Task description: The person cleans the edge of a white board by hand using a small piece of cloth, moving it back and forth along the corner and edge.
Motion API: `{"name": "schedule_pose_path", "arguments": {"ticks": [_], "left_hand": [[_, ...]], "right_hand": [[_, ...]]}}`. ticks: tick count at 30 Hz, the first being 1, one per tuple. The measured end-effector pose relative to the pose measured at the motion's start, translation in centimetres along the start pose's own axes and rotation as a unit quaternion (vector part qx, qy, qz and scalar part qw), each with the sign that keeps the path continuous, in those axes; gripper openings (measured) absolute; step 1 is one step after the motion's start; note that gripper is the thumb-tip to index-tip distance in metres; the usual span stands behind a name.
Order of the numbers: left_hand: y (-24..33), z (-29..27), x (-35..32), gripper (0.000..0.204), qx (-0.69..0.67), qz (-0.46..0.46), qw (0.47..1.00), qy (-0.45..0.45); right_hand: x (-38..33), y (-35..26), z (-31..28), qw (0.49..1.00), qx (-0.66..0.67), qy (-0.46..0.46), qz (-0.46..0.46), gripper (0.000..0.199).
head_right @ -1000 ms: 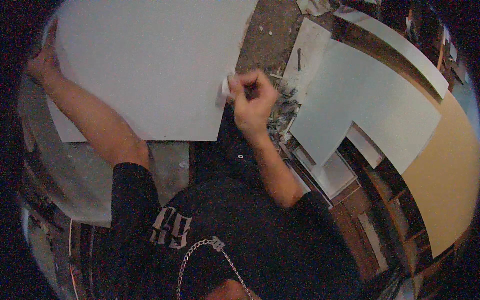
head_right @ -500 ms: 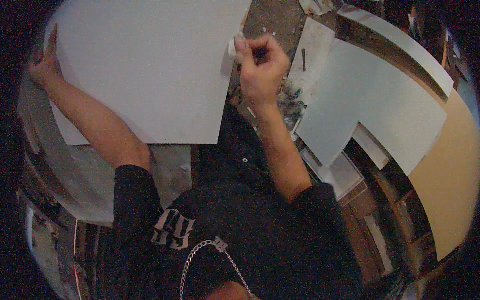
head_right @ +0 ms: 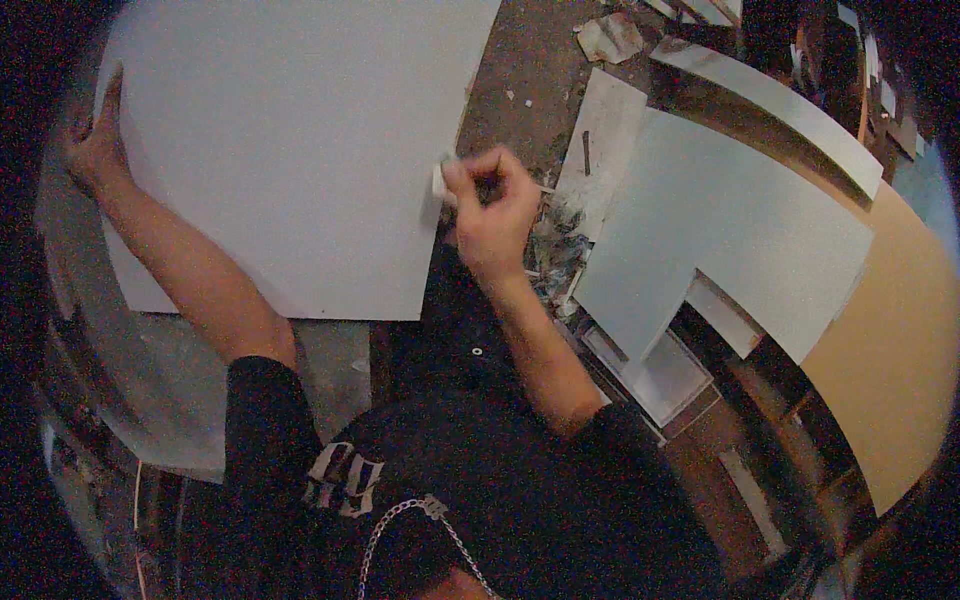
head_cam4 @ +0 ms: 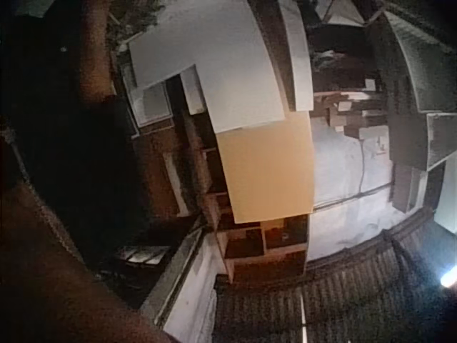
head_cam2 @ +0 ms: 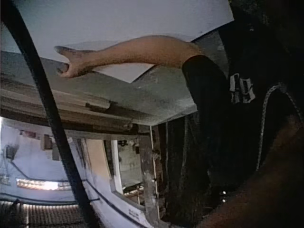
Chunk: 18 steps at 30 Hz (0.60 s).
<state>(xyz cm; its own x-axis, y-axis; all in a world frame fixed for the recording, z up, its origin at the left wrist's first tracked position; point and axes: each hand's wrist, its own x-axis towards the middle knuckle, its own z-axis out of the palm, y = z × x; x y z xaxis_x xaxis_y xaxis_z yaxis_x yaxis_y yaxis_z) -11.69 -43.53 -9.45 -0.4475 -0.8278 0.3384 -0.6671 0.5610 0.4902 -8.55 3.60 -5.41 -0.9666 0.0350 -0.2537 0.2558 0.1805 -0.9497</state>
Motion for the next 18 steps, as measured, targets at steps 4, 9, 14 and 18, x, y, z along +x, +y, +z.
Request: {"name": "schedule_pose_path", "arguments": {"ticks": [4, 9, 14, 18], "left_hand": [[1.8, 0.2, -0.7, 0.104, -0.01, -0.007, 1.0, -0.025], [1.4, 0.1, -0.8, 0.096, -0.041, 0.005, 0.999, -0.01], [1.5, -0.2, -1.0, 0.102, -0.018, -0.004, 1.0, -0.012], [1.3, 0.2, -0.8, 0.1, -0.005, 0.013, 1.0, -0.025]], "right_hand": [[7.4, -1.8, 0.2, 0.994, -0.079, 0.025, -0.072, 0.024], [1.8, 0.2, 0.0, 0.999, -0.028, -0.001, -0.026, 0.025], [8.7, -1.8, 0.6, 0.995, -0.061, 0.019, -0.072, 0.025], [9.6, -1.0, -0.4, 0.992, -0.082, 0.011, -0.095, 0.025]]}}
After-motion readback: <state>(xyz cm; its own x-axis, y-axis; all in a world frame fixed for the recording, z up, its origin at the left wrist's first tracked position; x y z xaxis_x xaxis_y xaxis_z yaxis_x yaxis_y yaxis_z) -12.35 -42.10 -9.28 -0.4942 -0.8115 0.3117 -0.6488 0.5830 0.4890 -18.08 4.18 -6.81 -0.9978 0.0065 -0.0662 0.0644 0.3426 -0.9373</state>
